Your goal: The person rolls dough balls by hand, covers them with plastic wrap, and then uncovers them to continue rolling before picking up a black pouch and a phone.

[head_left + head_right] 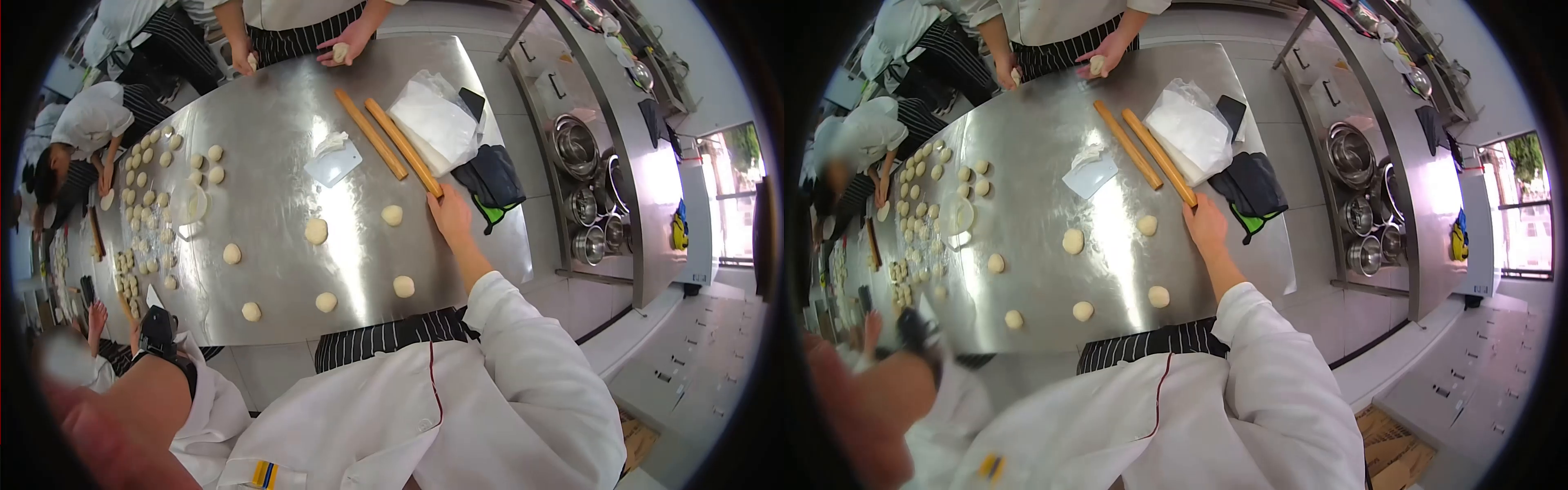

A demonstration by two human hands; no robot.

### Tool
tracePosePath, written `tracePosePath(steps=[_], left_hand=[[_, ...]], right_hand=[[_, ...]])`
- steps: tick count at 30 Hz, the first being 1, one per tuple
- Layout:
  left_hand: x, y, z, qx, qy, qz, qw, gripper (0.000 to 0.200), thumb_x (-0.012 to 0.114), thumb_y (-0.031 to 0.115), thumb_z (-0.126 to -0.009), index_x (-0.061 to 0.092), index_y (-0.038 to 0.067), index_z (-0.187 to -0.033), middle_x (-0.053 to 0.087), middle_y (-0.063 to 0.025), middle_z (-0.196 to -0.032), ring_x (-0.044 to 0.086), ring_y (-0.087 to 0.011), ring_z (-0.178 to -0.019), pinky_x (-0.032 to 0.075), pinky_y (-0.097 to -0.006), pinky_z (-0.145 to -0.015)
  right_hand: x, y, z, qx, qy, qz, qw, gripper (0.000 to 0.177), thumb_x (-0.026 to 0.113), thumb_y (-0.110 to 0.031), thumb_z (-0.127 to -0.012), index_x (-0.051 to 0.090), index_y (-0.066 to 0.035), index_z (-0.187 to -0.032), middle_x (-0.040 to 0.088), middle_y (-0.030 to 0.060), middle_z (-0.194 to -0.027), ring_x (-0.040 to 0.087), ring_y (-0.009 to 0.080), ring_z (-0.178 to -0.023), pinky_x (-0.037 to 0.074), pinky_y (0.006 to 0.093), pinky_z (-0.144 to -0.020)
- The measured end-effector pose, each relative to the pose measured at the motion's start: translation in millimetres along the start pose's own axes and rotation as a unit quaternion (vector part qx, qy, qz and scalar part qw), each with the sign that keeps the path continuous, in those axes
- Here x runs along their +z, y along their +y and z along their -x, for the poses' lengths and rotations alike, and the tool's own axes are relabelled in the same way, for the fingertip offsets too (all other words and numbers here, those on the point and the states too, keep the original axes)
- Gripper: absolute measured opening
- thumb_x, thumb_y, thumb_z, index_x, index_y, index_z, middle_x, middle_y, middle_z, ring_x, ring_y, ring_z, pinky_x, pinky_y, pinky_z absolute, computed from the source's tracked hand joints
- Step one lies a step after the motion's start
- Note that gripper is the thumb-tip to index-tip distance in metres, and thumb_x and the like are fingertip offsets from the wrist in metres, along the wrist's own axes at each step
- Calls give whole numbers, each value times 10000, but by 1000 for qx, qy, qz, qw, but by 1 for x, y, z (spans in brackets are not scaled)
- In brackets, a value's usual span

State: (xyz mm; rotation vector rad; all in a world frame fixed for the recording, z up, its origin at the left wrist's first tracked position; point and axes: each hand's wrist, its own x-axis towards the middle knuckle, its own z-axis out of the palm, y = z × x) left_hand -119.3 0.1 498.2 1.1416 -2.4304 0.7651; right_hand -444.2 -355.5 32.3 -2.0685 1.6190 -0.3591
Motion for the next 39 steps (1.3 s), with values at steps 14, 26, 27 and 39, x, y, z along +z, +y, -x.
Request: tracePosePath(steps=[14,26,27,39], left_hand=[[451,242,-145,-791,94,589,140,246,661,249,-1000,605,79,-1168,625,-49,-928,612,-186,-920,507,-380,-917],[441,247,-152,-783,133,505,338,209,679,137,-966,487,101,-894,451,-2,-641,462,-138,-559,486,-340,-613],[435,250,-138,-799,129,474,347,207,675,124,-966,484,98,-892,447,1,-642,459,-136,-555,486,-336,-610],[349,307,-90,-865,242,356,259,231,667,165,-969,481,88,-856,457,-13,-645,466,-142,-557,484,-350,-610]], right_hand=[[-137,138,81,27,-407,-335,849,257,622,-259,-842,631,-3,-833,609,63,-639,615,199,-598,497,370,-576],[-130,253,-41,27,-128,-374,918,345,687,-212,-939,653,-18,-1223,716,153,-1039,698,260,-971,528,356,-885],[-127,246,-62,6,-80,-395,915,296,671,-210,-953,671,-7,-1169,716,156,-1039,698,270,-967,530,366,-884],[-118,218,-74,-66,-62,-140,986,353,601,-343,-1008,646,-8,-908,689,224,-858,661,439,-861,506,521,-774]])
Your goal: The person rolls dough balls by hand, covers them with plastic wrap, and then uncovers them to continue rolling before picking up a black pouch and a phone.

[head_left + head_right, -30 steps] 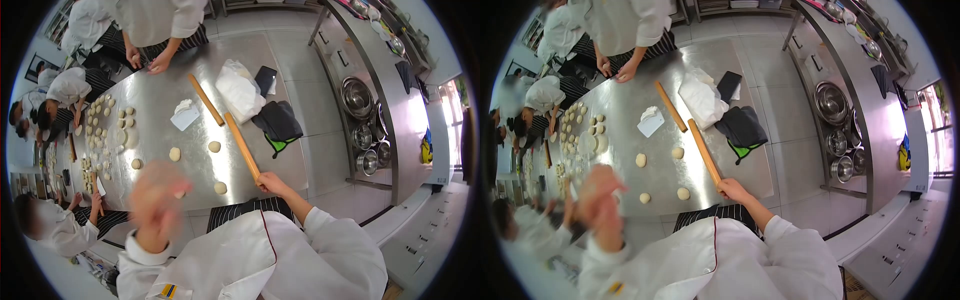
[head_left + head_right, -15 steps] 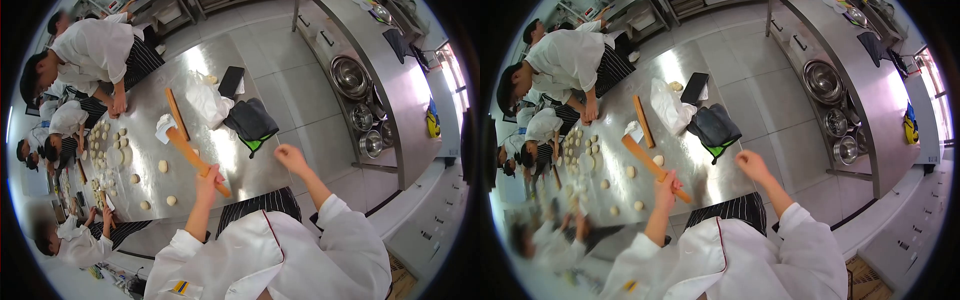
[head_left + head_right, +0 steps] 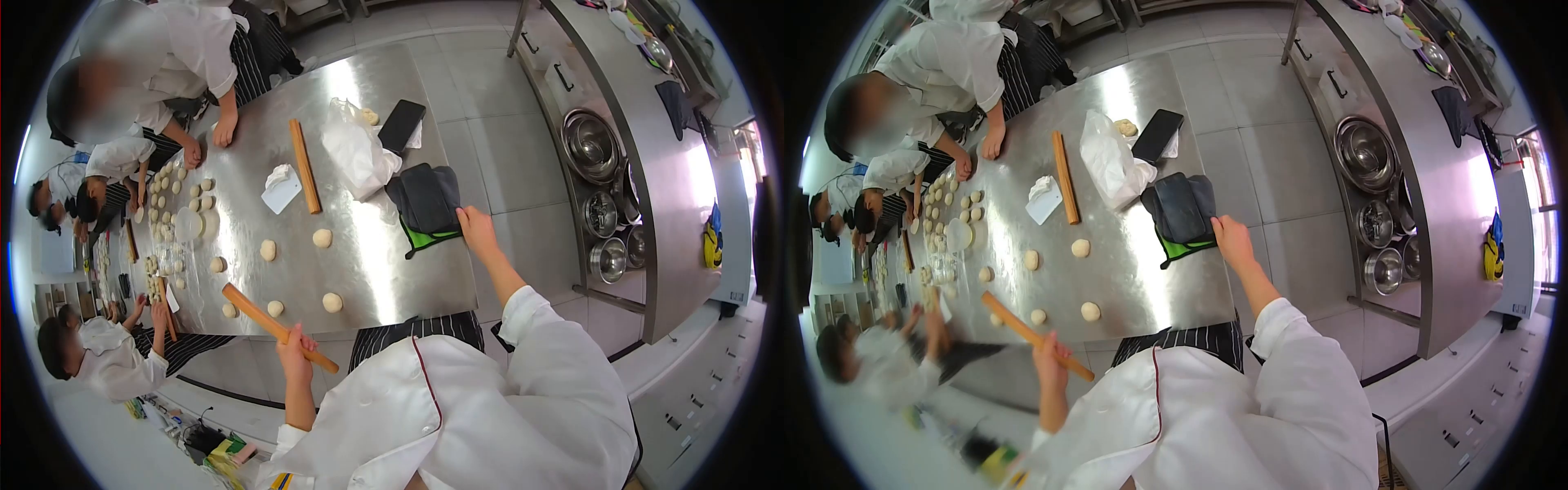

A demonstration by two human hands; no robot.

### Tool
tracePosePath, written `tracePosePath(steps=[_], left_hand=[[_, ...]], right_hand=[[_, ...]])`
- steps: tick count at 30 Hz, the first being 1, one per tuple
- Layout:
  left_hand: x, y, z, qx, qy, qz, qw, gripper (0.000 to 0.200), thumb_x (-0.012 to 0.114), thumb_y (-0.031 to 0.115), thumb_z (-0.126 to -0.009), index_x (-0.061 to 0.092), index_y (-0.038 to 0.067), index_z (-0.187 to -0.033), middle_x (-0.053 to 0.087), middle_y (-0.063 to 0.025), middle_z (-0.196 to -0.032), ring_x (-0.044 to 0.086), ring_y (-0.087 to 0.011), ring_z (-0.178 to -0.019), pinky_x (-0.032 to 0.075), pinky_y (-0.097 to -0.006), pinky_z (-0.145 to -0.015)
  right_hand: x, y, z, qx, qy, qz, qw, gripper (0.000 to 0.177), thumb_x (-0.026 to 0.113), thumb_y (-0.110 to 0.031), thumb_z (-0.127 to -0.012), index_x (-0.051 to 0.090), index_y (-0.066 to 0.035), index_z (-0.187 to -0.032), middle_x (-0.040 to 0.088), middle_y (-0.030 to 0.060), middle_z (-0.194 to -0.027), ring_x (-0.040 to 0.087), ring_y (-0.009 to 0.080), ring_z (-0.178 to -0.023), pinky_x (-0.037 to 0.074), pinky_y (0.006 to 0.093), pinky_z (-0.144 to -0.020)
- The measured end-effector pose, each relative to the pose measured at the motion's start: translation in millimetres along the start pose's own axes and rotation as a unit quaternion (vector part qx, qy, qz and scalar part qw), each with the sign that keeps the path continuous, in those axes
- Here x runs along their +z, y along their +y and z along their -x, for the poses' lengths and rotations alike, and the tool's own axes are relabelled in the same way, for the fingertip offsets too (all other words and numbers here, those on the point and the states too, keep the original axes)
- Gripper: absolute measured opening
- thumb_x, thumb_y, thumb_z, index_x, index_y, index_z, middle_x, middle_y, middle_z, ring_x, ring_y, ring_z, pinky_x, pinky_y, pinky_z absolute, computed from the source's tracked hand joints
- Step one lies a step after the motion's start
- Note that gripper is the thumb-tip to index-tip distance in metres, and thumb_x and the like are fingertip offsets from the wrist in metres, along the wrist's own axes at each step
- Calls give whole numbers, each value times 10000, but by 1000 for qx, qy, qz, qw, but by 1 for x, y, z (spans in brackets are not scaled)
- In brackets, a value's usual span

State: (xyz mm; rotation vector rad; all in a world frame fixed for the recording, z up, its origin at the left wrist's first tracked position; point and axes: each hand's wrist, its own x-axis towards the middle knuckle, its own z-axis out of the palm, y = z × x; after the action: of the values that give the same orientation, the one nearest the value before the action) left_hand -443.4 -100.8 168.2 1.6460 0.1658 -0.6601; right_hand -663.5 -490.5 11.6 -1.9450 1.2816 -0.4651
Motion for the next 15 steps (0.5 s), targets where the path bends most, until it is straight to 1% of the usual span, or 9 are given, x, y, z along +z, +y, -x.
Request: tracePosePath(steps=[4,6,7,9,10,12,13,14,15], left_hand=[[-32,-7,4,12,48,-24,998,240,669,169,-970,478,89,-849,450,-13,-634,463,-142,-553,486,-351,-610],[-53,-11,4,18,76,-53,996,236,670,165,-967,481,87,-849,447,-13,-625,460,-142,-541,485,-349,-600],[-62,-14,6,16,76,-54,996,236,670,165,-967,481,87,-849,447,-13,-625,460,-142,-541,485,-349,-600],[-80,-23,15,15,114,-91,989,243,679,160,-963,480,83,-844,459,-19,-621,476,-144,-533,491,-337,-591],[-89,-29,22,13,113,-93,989,243,679,160,-963,480,83,-844,459,-19,-621,476,-144,-533,491,-337,-591],[-109,-45,35,-7,109,-187,976,241,694,161,-955,499,64,-851,502,-36,-622,521,-152,-533,502,-320,-582],[-120,-56,41,-9,110,-188,976,241,694,161,-955,499,64,-851,502,-36,-622,521,-152,-533,502,-320,-582],[-131,-72,46,-8,98,-259,961,235,712,178,-944,534,36,-885,546,-57,-625,557,-162,-535,507,-319,-575],[-143,-89,51,-7,86,-330,940,246,729,195,-932,569,9,-919,589,-78,-627,593,-173,-537,512,-318,-569]], right_hand=[[-19,-11,-2,35,-55,84,994,325,589,-323,-1001,677,-14,-957,707,194,-896,671,419,-870,511,515,-786],[-21,4,-15,-68,-12,22,997,284,560,-264,-984,701,-23,-1032,722,167,-933,675,410,-889,517,506,-786],[-23,7,-20,-66,-13,22,997,284,560,-264,-984,701,-23,-1032,722,167,-933,675,410,-889,517,506,-786],[-32,5,-24,-63,-87,44,993,280,547,-202,-949,710,-36,-1105,729,145,-955,695,338,-847,534,452,-768],[-32,7,-24,-60,-88,45,993,280,547,-202,-949,710,-36,-1105,729,145,-955,695,338,-847,534,452,-768],[-31,7,-28,35,-64,-119,990,221,563,-199,-928,678,-67,-1063,696,100,-864,653,236,-728,521,404,-690],[-33,5,-31,36,-66,-119,990,221,563,-199,-928,678,-67,-1063,696,100,-864,653,236,-728,521,404,-690],[-41,-3,-35,168,-130,-350,912,166,564,-215,-922,632,-98,-1019,620,57,-791,582,182,-665,485,354,-616],[-47,-9,-38,288,-184,-553,760,119,565,-230,-915,586,-130,-975,545,14,-717,511,128,-602,449,304,-542]])
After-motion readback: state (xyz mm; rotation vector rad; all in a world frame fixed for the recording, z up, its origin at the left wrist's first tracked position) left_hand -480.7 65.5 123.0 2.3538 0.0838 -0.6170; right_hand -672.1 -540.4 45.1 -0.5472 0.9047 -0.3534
